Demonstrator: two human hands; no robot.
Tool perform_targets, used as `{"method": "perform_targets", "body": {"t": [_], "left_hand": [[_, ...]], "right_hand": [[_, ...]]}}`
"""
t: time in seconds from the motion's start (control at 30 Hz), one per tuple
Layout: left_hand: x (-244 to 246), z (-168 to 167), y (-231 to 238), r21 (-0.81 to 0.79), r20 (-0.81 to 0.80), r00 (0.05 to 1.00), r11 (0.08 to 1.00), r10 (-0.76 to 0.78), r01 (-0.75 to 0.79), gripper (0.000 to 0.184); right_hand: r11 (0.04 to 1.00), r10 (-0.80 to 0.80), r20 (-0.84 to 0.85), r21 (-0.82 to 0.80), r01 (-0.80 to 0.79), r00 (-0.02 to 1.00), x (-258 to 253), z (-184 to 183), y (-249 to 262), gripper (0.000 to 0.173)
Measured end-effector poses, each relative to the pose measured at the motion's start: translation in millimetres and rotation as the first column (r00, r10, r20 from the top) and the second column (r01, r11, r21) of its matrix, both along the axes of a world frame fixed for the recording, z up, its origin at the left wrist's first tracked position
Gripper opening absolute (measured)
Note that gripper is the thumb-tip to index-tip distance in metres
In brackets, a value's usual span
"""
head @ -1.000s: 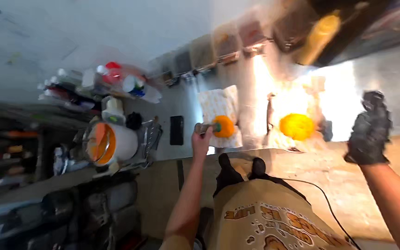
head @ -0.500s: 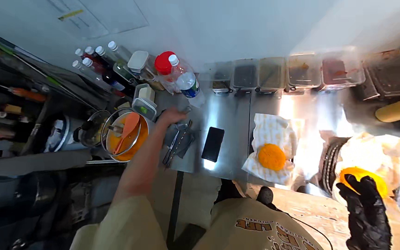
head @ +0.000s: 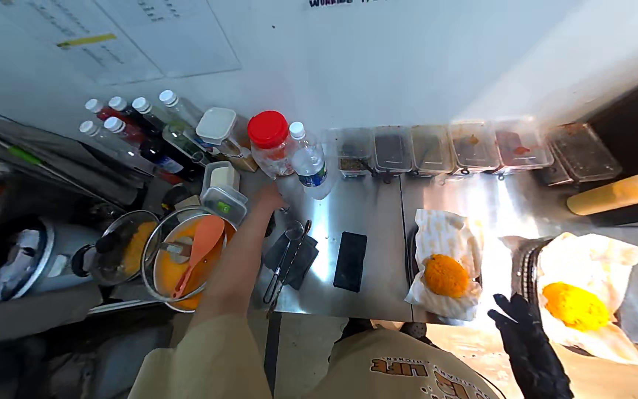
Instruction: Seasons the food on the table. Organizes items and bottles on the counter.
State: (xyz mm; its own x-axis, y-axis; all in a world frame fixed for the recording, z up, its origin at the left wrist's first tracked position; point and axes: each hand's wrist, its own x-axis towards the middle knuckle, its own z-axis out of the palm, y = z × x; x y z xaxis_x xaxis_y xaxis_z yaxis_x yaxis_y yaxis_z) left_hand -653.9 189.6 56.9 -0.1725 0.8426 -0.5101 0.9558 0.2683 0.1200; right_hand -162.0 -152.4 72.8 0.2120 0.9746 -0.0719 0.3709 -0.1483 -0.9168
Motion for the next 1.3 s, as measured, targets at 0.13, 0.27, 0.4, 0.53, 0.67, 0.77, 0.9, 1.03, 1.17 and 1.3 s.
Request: {"method": "perform_targets", "body": {"t": [0.13, 0.27, 0.4, 0.53, 0.67, 0.77, 0.9, 1.03, 1.17, 1.3], "left_hand": [[-4, 72, 0, 0.279, 0.362, 0.931, 0.957, -0.03, -0.077, 0.082], [38, 151, -7, 0.537, 0.352, 0.914, 0.843, -0.2, -0.023, 0.06], [71, 158, 12, 0.579, -0.044, 0.956, 0.772, -0.29, 0.261, 0.044], [78, 174, 22, 0.418, -0.021, 0.915, 0.828, -0.403, 0.375, 0.047], [84, 185, 28, 0.358, -0.021, 0.951, 0.886, -0.307, 0.294, 0.07], [95, 187, 30, 0.28, -0.199, 0.921, 0.881, -0.334, 0.38, 0.037], [95, 201, 31, 0.301, -0.009, 0.915, 0.871, -0.404, 0.388, 0.053], [80, 187, 37, 0.31, -0.23, 0.887, 0.834, -0.401, 0.457, 0.045], [58, 193, 41, 0.36, 0.072, 0.797, 0.76, -0.6, 0.541, 0.046], [-13, 181, 58, 0.47, 0.279, 0.874, 0.85, -0.398, 0.237, 0.049]], "right_hand": [[0.994, 0.103, 0.046, 0.034, -0.105, 0.994, 1, -12, 12, 0.046], [0.959, 0.244, 0.164, 0.106, -0.263, 0.956, 4, -32, 32, 0.042], [0.932, 0.307, 0.173, 0.145, -0.333, 0.936, 0, -21, 51, 0.041], [0.907, 0.359, 0.098, 0.197, -0.372, 0.928, 21, -22, 58, 0.042], [0.879, 0.427, 0.046, 0.216, -0.426, 0.903, 52, -22, 73, 0.042], [0.885, 0.417, 0.044, 0.207, -0.417, 0.908, 67, -22, 90, 0.044], [0.823, 0.505, 0.118, 0.232, -0.518, 0.855, 58, -2, 132, 0.048], [0.665, 0.621, 0.358, 0.23, -0.711, 0.697, -3, 53, 195, 0.046], [0.587, 0.652, 0.476, 0.176, -0.79, 0.59, -97, 105, 270, 0.047], [0.633, 0.599, 0.499, 0.184, -0.752, 0.627, -211, 124, 345, 0.055]]}}
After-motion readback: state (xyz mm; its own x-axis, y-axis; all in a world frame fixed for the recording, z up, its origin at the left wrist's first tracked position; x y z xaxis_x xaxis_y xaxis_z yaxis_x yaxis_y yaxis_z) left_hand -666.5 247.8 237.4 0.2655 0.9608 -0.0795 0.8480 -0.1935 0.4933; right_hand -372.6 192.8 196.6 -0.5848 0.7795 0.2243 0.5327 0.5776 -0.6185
